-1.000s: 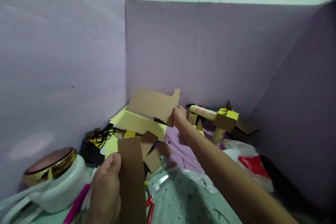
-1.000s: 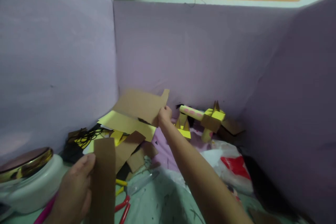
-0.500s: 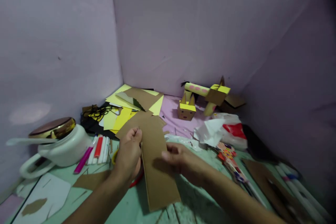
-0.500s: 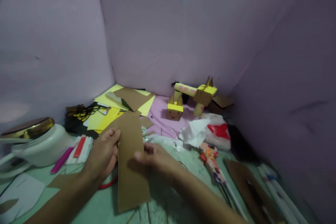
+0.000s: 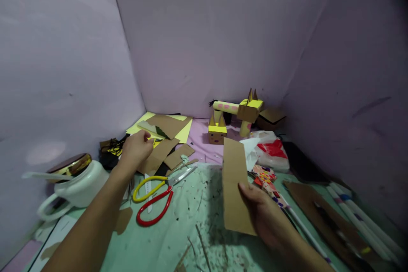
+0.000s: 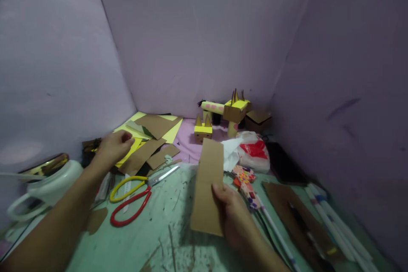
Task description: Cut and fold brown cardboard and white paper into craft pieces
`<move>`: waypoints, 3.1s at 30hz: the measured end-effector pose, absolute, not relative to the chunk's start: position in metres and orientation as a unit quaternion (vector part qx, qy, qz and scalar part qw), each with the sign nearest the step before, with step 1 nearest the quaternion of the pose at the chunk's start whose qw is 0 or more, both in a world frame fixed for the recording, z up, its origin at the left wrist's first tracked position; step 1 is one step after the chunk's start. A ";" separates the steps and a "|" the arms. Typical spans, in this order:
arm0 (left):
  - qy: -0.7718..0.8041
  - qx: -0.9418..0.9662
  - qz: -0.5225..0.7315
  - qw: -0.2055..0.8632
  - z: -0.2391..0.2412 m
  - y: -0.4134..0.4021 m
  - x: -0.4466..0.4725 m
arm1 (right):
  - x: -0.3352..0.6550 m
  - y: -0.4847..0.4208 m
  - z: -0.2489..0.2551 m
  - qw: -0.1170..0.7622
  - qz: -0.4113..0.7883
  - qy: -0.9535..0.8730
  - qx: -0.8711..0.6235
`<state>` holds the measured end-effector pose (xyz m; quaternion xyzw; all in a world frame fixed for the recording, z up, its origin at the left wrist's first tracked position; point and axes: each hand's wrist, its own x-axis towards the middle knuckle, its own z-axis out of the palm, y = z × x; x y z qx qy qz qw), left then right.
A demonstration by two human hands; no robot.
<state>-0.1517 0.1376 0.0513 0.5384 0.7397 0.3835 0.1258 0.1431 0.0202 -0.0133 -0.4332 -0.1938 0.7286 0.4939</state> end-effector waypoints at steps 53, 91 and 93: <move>0.440 0.401 0.474 0.649 -0.005 0.022 -0.003 | 0.111 0.007 -0.034 0.602 0.597 -0.296 -0.441; 0.440 0.467 0.237 0.730 -0.013 0.007 0.002 | 0.136 0.031 -0.035 0.588 0.716 -0.164 -0.337; 0.440 0.468 0.238 0.729 -0.014 0.007 0.002 | 0.136 0.031 -0.036 0.594 0.711 -0.168 -0.336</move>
